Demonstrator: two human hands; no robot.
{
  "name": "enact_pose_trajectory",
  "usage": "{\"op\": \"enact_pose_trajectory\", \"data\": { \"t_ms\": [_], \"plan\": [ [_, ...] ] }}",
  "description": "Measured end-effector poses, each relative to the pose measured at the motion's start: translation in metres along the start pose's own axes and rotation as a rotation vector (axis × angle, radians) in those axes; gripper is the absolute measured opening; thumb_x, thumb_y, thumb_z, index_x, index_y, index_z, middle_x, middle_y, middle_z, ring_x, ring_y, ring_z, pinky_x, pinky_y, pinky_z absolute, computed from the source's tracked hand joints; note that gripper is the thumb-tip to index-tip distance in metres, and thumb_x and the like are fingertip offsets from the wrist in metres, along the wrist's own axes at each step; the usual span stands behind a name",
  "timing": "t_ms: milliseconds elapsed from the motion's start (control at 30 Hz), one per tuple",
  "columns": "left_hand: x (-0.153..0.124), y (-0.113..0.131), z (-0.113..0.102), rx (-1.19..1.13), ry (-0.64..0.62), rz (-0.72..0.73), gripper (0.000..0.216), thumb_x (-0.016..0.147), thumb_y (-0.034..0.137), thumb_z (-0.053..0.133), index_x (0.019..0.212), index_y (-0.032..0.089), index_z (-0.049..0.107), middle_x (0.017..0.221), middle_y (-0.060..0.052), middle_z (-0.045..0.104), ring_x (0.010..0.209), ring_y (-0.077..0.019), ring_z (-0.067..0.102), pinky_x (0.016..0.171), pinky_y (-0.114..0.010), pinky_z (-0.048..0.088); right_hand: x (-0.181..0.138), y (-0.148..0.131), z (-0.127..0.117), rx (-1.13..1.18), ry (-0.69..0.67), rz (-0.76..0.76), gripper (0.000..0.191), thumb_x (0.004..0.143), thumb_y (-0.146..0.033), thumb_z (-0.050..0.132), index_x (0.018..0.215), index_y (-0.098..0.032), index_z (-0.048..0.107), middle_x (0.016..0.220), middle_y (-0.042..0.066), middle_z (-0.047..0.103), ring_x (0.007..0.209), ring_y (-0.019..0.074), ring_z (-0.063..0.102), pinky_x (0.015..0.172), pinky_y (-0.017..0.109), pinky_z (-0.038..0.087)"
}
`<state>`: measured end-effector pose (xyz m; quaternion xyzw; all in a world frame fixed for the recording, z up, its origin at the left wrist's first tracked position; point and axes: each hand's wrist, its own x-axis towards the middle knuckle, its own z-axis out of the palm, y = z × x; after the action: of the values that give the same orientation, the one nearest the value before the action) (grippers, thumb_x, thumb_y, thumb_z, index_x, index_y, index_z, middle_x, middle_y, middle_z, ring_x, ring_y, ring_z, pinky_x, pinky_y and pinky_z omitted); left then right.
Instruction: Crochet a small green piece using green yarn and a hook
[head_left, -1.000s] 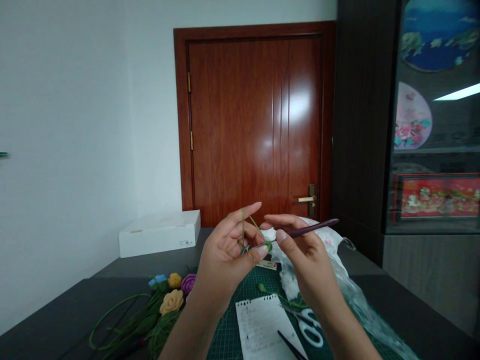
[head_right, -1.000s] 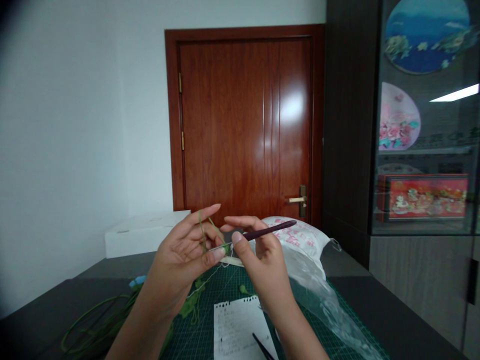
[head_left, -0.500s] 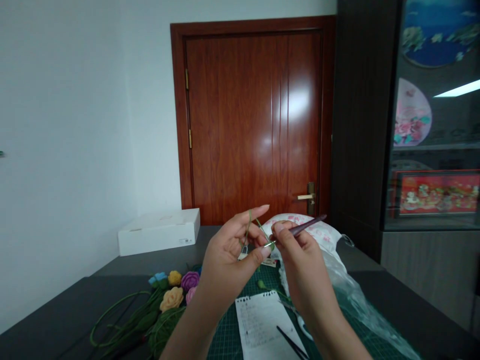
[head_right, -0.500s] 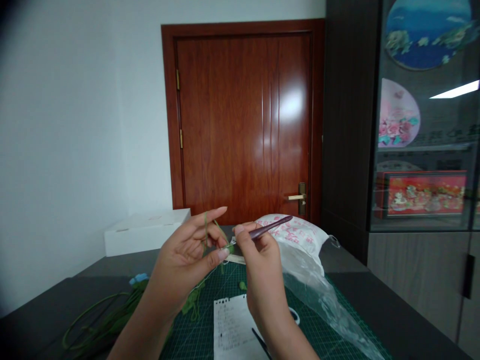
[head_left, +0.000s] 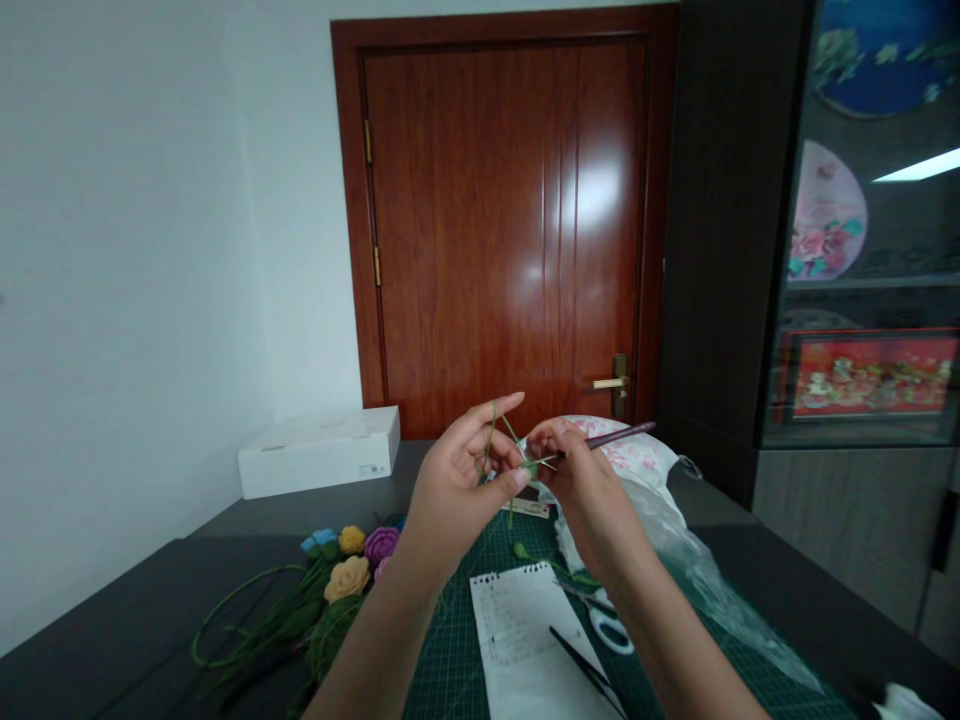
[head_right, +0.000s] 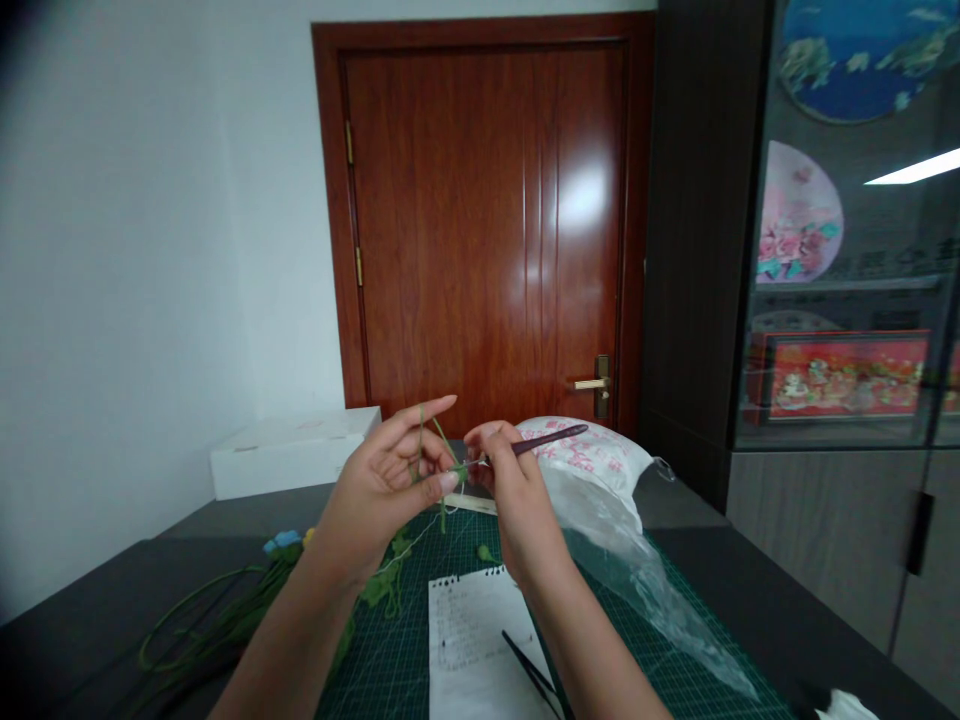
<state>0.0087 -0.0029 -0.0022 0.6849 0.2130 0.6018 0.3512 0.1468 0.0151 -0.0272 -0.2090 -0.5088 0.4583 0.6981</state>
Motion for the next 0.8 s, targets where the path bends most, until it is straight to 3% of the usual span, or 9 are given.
{"op": "enact_pose_trajectory", "data": {
  "t_ms": [133, 267, 467, 533, 667, 800],
  "plan": [
    [-0.001, -0.002, -0.002, -0.054, -0.019, -0.037, 0.067, 0.075, 0.01, 0.077, 0.139, 0.017, 0.06, 0.078, 0.0, 0.066, 0.075, -0.0153, 0.06, 0.069, -0.029, 0.051, 0.002, -0.004, -0.004, -0.012, -0.117, 0.053, 0.029, 0.085, -0.044, 0.07, 0.071, -0.021, 0.059, 0.063, -0.005, 0.051, 0.058, 0.0129, 0.045, 0.056, 0.026, 0.038],
    [0.001, -0.004, -0.006, -0.147, -0.031, -0.102, 0.068, 0.073, 0.01, 0.08, 0.137, 0.018, 0.062, 0.077, 0.001, 0.067, 0.071, -0.0148, 0.061, 0.068, -0.029, 0.052, 0.003, -0.006, -0.007, 0.006, -0.227, 0.074, 0.033, 0.08, -0.045, 0.079, 0.074, -0.021, 0.057, 0.061, -0.006, 0.053, 0.056, 0.0113, 0.047, 0.056, 0.025, 0.038],
    [0.006, -0.042, -0.008, -0.284, -0.005, -0.255, 0.071, 0.067, 0.008, 0.083, 0.134, 0.013, 0.062, 0.073, 0.001, 0.069, 0.067, -0.0148, 0.064, 0.068, -0.03, 0.055, 0.004, 0.027, -0.023, 0.094, -0.189, 0.115, 0.041, 0.076, -0.049, 0.083, 0.074, -0.022, 0.052, 0.06, -0.008, 0.053, 0.054, 0.0089, 0.046, 0.055, 0.023, 0.035],
    [-0.009, -0.064, -0.004, -0.31, 0.023, -0.305, 0.068, 0.065, 0.008, 0.083, 0.131, 0.012, 0.064, 0.07, 0.002, 0.068, 0.062, -0.0149, 0.064, 0.064, -0.03, 0.055, -0.008, 0.051, -0.035, 0.115, -0.155, 0.159, 0.044, 0.074, -0.052, 0.084, 0.073, -0.022, 0.051, 0.059, -0.008, 0.055, 0.055, 0.0098, 0.049, 0.056, 0.023, 0.037],
    [-0.068, -0.106, 0.003, -0.345, 0.095, -0.384, 0.066, 0.063, 0.012, 0.086, 0.126, 0.013, 0.065, 0.064, 0.004, 0.067, 0.056, -0.015, 0.064, 0.058, -0.03, 0.056, -0.056, 0.101, -0.056, 0.124, -0.105, 0.289, 0.051, 0.067, -0.055, 0.088, 0.07, -0.023, 0.049, 0.054, -0.008, 0.056, 0.049, 0.0095, 0.047, 0.053, 0.023, 0.037],
    [-0.107, -0.127, -0.001, -0.359, 0.115, -0.441, 0.059, 0.063, 0.013, 0.086, 0.119, 0.015, 0.067, 0.062, 0.006, 0.063, 0.05, -0.0157, 0.063, 0.053, -0.032, 0.057, -0.09, 0.129, -0.062, 0.137, -0.106, 0.394, 0.05, 0.067, -0.056, 0.088, 0.069, -0.022, 0.052, 0.052, -0.007, 0.055, 0.049, 0.0106, 0.05, 0.054, 0.024, 0.04]
  ]
}}
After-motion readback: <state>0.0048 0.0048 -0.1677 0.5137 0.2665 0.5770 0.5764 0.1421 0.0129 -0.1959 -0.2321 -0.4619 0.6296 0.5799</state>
